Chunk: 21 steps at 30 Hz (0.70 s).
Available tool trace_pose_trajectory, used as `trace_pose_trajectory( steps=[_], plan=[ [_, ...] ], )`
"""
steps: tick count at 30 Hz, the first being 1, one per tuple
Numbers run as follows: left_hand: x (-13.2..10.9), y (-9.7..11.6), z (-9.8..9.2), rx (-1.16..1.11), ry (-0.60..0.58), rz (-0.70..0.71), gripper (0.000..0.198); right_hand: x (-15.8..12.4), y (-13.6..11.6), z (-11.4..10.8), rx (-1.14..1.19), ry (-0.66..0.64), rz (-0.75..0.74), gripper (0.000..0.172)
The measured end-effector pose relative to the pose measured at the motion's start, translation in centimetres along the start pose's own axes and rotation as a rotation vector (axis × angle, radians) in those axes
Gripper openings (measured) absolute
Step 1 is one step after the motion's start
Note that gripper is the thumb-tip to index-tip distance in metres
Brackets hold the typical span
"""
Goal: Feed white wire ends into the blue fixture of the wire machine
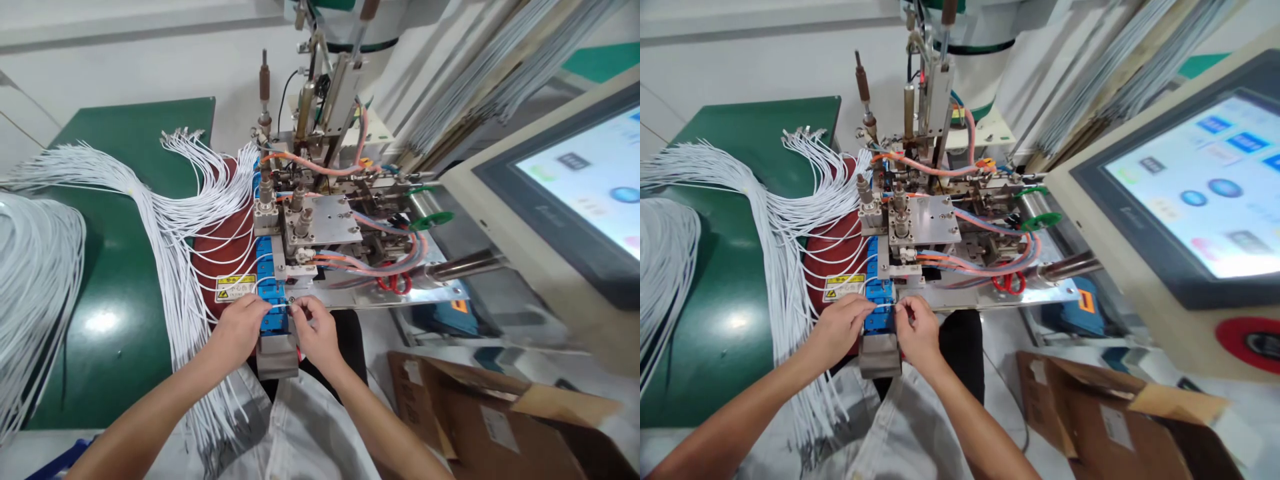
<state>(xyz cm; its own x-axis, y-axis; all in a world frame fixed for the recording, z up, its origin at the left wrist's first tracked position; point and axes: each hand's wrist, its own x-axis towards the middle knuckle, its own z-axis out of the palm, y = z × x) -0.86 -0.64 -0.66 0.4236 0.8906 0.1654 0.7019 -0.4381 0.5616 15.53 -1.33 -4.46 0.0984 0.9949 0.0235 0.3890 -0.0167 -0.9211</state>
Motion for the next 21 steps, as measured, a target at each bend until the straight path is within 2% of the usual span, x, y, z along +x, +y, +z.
trace_pose_trajectory(
  steps=[4,9,11,17,19,21],
  plan=[
    [0.1,-0.2,0.0,0.034,0.03,0.039,0.026,0.1,-0.3,0.1,0.021,-0.007,0.053,0.012],
    [0.1,-0.6,0.5,0.081,0.084,0.066,0.026,0.5,0.0,-0.2,0.118,-0.126,0.113,0.014],
    [0.2,-0.7,0.6,0.082,0.11,0.077,0.024,0.8,0.4,-0.6,0.074,-0.162,0.056,0.016],
    [0.2,-0.6,0.6,0.084,0.113,0.1,0.025,2.1,0.6,-1.2,-0.246,-0.205,-0.252,0.025],
    [0.1,-0.6,0.6,0.104,0.115,0.106,0.025,2.2,0.6,-0.7,-0.257,-0.182,-0.284,0.028],
    [0.0,-0.6,0.8,0.134,0.119,0.091,0.023,2.0,0.8,-0.1,-0.202,-0.127,-0.245,0.03]
  ],
)
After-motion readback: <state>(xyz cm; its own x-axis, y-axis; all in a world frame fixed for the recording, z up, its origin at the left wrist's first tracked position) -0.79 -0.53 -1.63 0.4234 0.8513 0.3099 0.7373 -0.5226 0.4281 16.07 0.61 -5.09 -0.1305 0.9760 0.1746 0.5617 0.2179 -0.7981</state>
